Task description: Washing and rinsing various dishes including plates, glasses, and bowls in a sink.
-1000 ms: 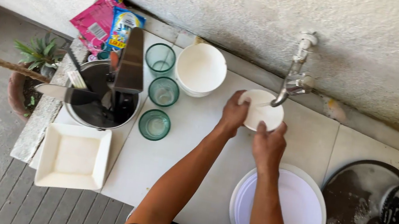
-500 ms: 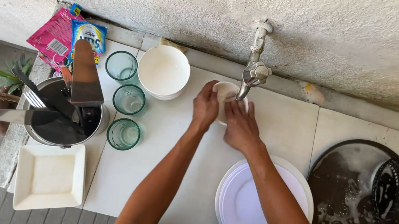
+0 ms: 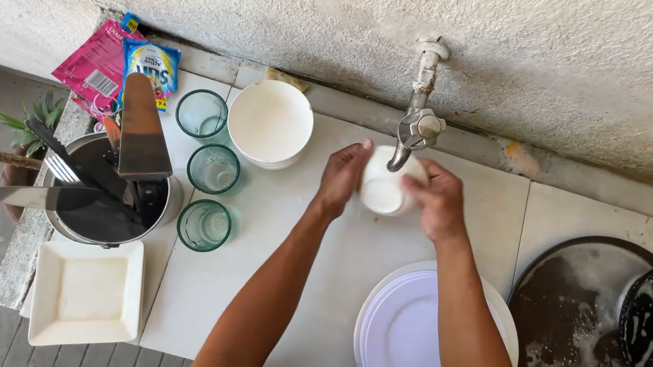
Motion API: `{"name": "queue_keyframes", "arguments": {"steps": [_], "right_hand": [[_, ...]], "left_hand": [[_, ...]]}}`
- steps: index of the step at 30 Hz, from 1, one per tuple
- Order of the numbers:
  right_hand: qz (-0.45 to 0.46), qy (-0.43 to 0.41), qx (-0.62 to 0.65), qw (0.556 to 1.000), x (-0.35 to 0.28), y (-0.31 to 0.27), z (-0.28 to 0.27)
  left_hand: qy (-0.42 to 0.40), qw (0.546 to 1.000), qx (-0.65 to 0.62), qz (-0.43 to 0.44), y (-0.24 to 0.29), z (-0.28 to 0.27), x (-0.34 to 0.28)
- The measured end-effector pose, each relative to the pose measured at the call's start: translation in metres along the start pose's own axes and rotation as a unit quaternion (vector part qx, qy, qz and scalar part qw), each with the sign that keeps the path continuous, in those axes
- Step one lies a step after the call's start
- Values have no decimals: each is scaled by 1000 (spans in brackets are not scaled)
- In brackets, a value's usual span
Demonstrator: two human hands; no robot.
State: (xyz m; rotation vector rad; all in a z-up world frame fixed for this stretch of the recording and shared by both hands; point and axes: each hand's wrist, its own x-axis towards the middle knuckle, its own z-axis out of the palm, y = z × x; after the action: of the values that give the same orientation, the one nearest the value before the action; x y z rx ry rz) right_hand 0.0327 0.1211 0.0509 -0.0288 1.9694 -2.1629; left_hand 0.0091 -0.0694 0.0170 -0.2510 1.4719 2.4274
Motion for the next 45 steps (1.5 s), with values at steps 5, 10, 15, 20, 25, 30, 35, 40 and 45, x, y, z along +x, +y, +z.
{"name": "queue_keyframes", "arguments": {"steps": [5, 10, 15, 20, 25, 30, 35, 40, 45], "right_hand": [[25, 225, 53, 973, 17, 39, -5], [-284, 288, -594, 696, -9, -30, 59], [-75, 56, -153, 984, -13, -5, 55], [5, -44, -284, 958, -28, -35, 89], [-52, 64, -225, 971, -29, -37, 107], [-58, 105, 107, 987, -29, -15, 128], [-220, 9, -367, 904, -25, -71, 195], [-410, -65, -481, 772, 9, -76, 240], [-383, -100, -568, 722, 26, -50, 256]], "left_hand": [[121, 990, -65, -40, -70, 16, 32], [253, 956, -124, -83, -29, 26, 15], [207, 968, -128, -62, 1, -1, -5], [93, 977, -149, -118, 8, -15, -19], [62, 993, -7, -102, 39, -30, -77], [100, 974, 200, -45, 52, -83, -157], [94, 949, 282, -106, 82, -131, -241], [49, 977, 193, -69, 93, -192, -311], [530, 674, 515, 18, 87, -279, -359]]}}
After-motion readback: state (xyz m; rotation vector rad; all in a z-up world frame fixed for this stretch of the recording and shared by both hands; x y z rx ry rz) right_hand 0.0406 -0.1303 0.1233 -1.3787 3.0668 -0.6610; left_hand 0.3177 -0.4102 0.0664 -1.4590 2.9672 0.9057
